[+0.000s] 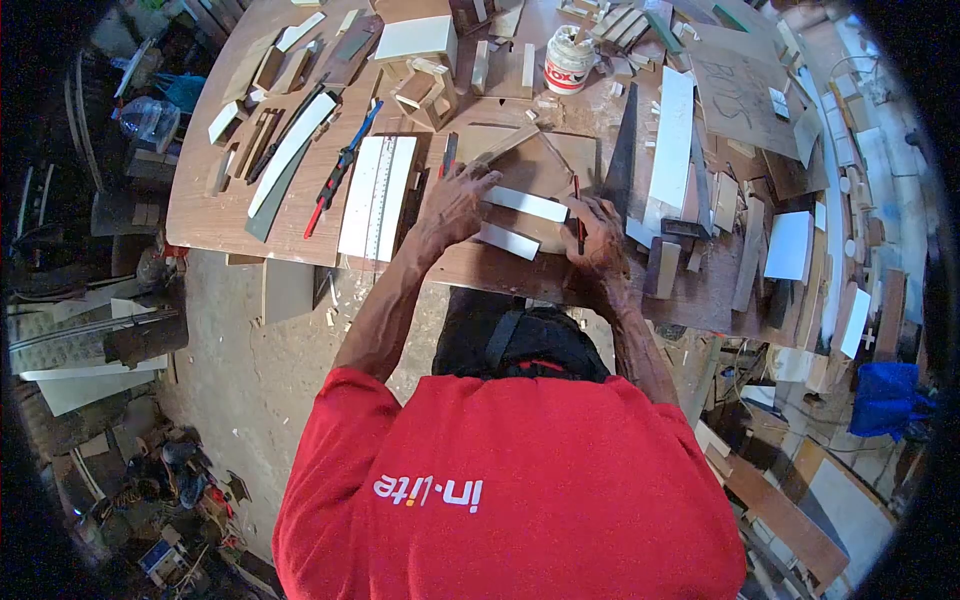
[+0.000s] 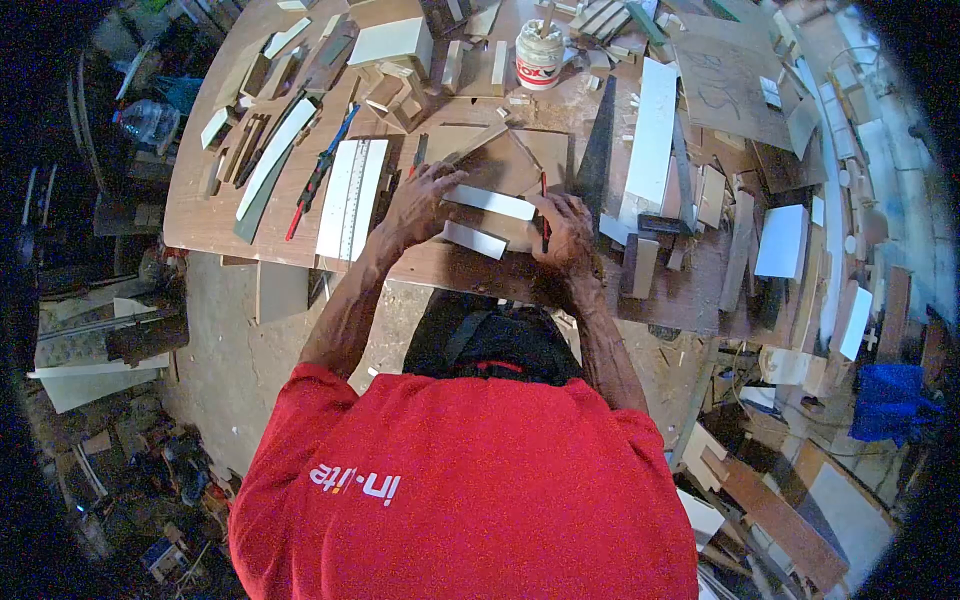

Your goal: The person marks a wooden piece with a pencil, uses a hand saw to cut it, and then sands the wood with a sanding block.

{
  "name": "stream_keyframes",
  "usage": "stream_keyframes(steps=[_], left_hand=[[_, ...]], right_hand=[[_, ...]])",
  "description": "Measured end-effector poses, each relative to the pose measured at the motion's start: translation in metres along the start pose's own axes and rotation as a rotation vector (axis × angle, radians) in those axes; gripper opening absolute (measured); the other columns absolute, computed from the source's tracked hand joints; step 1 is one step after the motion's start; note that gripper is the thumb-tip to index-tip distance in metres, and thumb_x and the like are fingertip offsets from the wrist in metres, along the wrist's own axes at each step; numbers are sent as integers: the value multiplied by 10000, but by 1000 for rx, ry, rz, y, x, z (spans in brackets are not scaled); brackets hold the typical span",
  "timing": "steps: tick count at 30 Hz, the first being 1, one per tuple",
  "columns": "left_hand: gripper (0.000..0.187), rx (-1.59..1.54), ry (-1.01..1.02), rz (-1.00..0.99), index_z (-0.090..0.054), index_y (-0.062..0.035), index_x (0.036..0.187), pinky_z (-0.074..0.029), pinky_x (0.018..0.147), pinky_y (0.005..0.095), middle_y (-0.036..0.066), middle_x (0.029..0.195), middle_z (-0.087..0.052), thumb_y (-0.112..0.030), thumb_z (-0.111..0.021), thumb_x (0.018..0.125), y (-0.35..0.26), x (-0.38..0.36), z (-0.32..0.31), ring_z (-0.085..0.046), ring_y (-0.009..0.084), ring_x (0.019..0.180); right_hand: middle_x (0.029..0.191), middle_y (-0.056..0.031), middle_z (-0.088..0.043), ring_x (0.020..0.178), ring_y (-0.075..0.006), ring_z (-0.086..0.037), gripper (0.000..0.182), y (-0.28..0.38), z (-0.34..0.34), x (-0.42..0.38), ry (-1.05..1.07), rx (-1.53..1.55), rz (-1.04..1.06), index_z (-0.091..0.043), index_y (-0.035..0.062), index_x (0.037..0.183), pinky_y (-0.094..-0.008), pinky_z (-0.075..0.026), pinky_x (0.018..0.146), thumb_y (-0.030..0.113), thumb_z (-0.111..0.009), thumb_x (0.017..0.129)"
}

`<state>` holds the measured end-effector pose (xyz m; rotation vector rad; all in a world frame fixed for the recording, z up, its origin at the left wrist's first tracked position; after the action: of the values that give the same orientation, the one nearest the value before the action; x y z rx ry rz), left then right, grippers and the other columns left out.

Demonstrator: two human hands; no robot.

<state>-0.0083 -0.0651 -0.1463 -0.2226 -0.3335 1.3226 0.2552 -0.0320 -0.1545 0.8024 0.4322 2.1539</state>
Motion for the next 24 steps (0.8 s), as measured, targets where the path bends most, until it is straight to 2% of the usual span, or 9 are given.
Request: stream_keyframes(steps=[4,6,8,9,12,17,19,22,24], left_hand=[[352,33,9,32,-641,-101,1086,-458,930,421,106,1177,-578,-194,-730,758,-19,16,24,-534,329,1097],[333,40,26,45,-652,-89,1053,-462,920,423,111,1167,-583,-225,-738,761,-22,34,29,-536,327,1096],[337,41,358,79,-667,-74,958,-473,889,421,122,1067,-630,-317,-757,743,-29,54,36,-557,331,1057],[363,44,330,28,-670,-58,851,-503,803,440,136,911,-666,-388,-758,727,-28,60,30,-610,339,945],[370,71,421,10,-671,-47,799,-521,731,444,141,799,-675,-397,-759,717,-24,72,18,-645,343,819],[329,153,441,0,-703,-65,806,-534,690,430,134,793,-683,-368,-771,696,-14,82,-3,-662,332,780],[319,211,416,-26,-716,-81,822,-537,692,420,128,797,-687,-361,-779,681,-18,85,0,-666,324,787],[319,211,471,12,-730,-100,827,-543,675,412,113,806,-695,-348,-801,637,-24,87,3,-675,311,794],[358,204,415,37,-733,-99,831,-547,667,408,107,817,-702,-353,-821,595,-26,89,3,-680,306,794]], right_hand=[[1072,-178,-636,1062,-382,-545,372,20,10,3,-26,77,-93,-627,67,1103,-456,-447,911,166,-659,746],[1041,-186,-638,1019,-390,-556,296,31,15,4,-118,171,-259,-627,42,1086,-451,-455,894,136,-626,806],[1012,-192,-642,975,-386,-572,236,26,15,3,-162,184,-173,-625,20,1070,-443,-450,900,132,-587,865],[1002,-196,-644,973,-376,-583,235,30,21,3,-129,234,-224,-622,20,1070,-435,-454,893,152,-566,885],[988,-203,-646,944,-356,-605,268,42,35,3,-89,285,-303,-609,-5,1078,-416,-463,869,188,-506,925],[909,-165,-671,871,-285,-636,315,50,36,-2,-136,480,-440,-606,-31,1071,-386,-471,830,212,-436,965],[893,-132,-684,862,-235,-639,298,48,35,-2,-11,529,-463,-622,-19,1072,-360,-472,819,207,-460,965],[912,-143,-675,820,-252,-667,267,43,22,-2,72,523,-454,-634,41,1058,-357,-505,741,248,-524,931],[922,-157,-679,852,-249,-663,250,42,19,2,107,515,-383,-640,23,1055,-352,-498,770,211,-534,928]])
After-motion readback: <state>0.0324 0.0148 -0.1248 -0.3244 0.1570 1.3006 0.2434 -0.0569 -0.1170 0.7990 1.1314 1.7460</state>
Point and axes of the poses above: each hand's wrist, its own x-axis towards the middle knuckle, its own z-axis out of the back of the hand, y = z × x, the point moved 1 cm from there along x, towards the middle knuckle
